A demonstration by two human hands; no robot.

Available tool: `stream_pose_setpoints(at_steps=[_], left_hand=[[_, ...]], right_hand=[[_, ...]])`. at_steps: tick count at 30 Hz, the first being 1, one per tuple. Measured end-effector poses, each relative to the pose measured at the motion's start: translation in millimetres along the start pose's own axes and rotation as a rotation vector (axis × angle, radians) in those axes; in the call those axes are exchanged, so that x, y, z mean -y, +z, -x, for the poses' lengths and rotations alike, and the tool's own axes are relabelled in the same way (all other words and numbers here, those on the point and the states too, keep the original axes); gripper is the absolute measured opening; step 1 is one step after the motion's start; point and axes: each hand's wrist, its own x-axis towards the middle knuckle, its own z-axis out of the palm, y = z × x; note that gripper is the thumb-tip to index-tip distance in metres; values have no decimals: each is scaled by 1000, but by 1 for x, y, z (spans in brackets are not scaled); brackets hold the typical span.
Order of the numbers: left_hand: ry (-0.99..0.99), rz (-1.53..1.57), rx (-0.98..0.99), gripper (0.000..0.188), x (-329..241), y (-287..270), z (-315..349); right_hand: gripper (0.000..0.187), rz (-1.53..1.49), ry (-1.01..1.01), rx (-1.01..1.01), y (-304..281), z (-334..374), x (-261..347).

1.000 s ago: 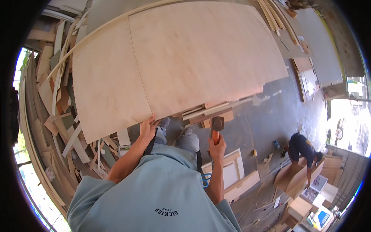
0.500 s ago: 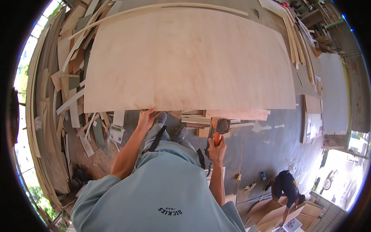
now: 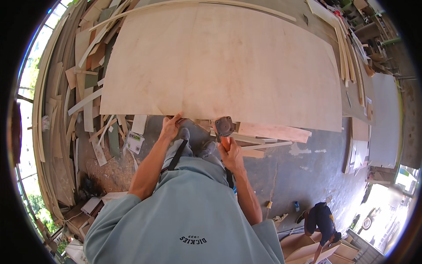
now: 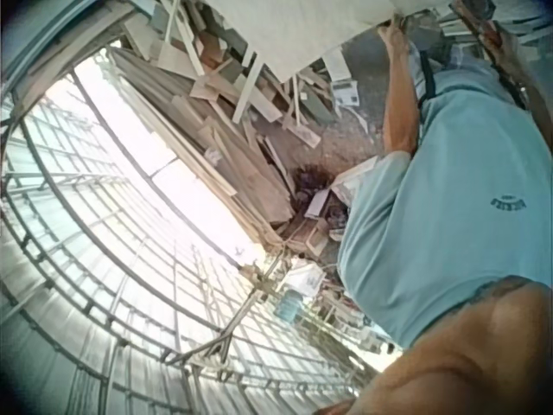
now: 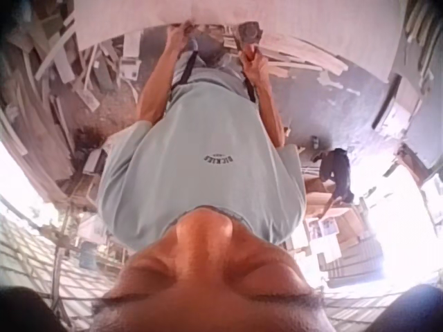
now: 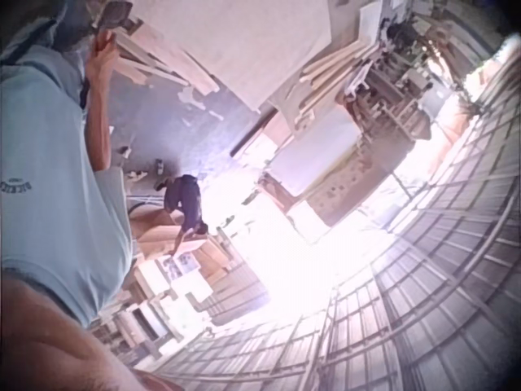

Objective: The person secures a large wooden panel to a furniture frame using a pneumatic nail gun.

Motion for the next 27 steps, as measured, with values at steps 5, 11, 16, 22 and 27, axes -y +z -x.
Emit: stream_pose_setpoints(at_steps=[5,11,16,22,27], left_hand=[[-33,74,43,31,-4,6,5],[-29,53,70,31,-8,9,8],[-26,50,73,32,-11,11,10],[-31,89,52,33,-7,11,16],[-75,85,44,35,-10,10,13]], right_hand=[[33,-79,72,-26,5,0,3],[32,-107,121,-79,19,5,5],[33,-122,141,-115,23,6,11],[33,-87,129,-113,26,4,3],[32,-105,120,-118,27,4,-1]])
